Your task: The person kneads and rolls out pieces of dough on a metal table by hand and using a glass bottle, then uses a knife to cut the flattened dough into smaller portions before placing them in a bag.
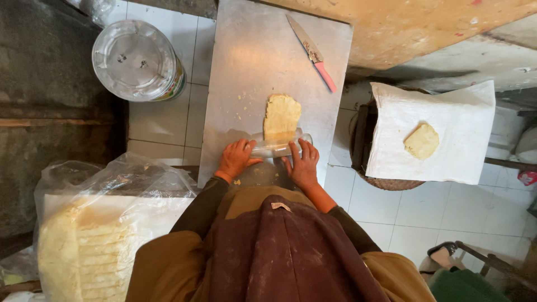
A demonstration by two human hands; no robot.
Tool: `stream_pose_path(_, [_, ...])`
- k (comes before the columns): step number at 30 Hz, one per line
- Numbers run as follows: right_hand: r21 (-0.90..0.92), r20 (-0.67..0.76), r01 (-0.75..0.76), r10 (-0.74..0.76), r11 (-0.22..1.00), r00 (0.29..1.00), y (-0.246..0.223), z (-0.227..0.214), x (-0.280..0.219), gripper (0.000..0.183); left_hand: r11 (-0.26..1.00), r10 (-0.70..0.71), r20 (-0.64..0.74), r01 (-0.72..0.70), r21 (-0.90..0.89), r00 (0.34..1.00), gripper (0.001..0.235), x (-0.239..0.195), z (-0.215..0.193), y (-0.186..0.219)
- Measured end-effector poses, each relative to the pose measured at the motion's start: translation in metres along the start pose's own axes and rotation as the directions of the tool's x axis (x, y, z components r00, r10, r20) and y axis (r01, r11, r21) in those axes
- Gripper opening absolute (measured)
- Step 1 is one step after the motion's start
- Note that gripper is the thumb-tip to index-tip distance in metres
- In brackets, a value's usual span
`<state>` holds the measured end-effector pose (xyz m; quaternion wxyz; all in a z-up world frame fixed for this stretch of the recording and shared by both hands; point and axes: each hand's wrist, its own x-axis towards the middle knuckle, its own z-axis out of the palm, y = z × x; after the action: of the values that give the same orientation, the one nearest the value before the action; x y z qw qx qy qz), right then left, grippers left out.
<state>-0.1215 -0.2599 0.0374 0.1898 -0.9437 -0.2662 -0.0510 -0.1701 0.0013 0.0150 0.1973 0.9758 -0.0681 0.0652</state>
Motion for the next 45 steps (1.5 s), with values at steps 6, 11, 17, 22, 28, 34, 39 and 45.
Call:
stream_pose_path(6, [-0.134,-0.081,0.107,-0.119,0.985,0.990,0.023,0.042,-0.007,0.056,0.989,-0.013,-0.204,0.042,0.142,0.979,0.065,-0.009,0.019,0.015])
stream_pose_path(11, [-0.112,-0.049,0.089,-0.095,0.990,0.994,0.026,0.044,0.017,0.048,0.983,-0.069,-0.241,0.108,0.151,0.968,0.058,-0.001,0.040,0.011])
stream_pose_path(17, [-0.158,-0.036,-0.003,-0.002,0.987,0.999,0.009,0.020,0.090,0.020,0.979,-0.205,-0.111,0.205,-0.012,0.972,0.024,0.048,0.045,-0.018])
stream_pose_path(22, [-0.085,0.061,-0.094,0.099,0.992,0.993,0.015,0.020,0.137,0.023,0.958,-0.286,-0.043,0.287,0.008,0.957,0.032,0.094,0.031,-0.032])
stream_pose_path(28, [-0.095,0.115,-0.183,0.193,0.979,0.974,0.044,0.053,0.176,0.028,0.843,-0.515,0.290,0.537,0.004,0.807,0.052,0.150,0.017,-0.049])
stream_pose_path(34, [-0.168,-0.157,-0.129,0.103,0.977,0.982,0.065,0.061,0.215,0.026,0.872,-0.488,0.065,0.490,-0.021,0.871,0.057,0.191,0.021,-0.048])
stream_pose_path(39, [-0.193,-0.226,-0.174,0.129,0.966,0.966,0.049,0.037,0.168,0.025,0.968,-0.247,0.180,0.251,0.000,0.952,0.055,0.138,0.008,-0.019])
stream_pose_path(45, [-0.041,-0.157,-0.108,0.101,0.993,0.983,0.023,0.019,0.086,0.019,0.998,0.056,0.125,-0.056,-0.008,0.991,0.069,0.059,0.013,-0.016])
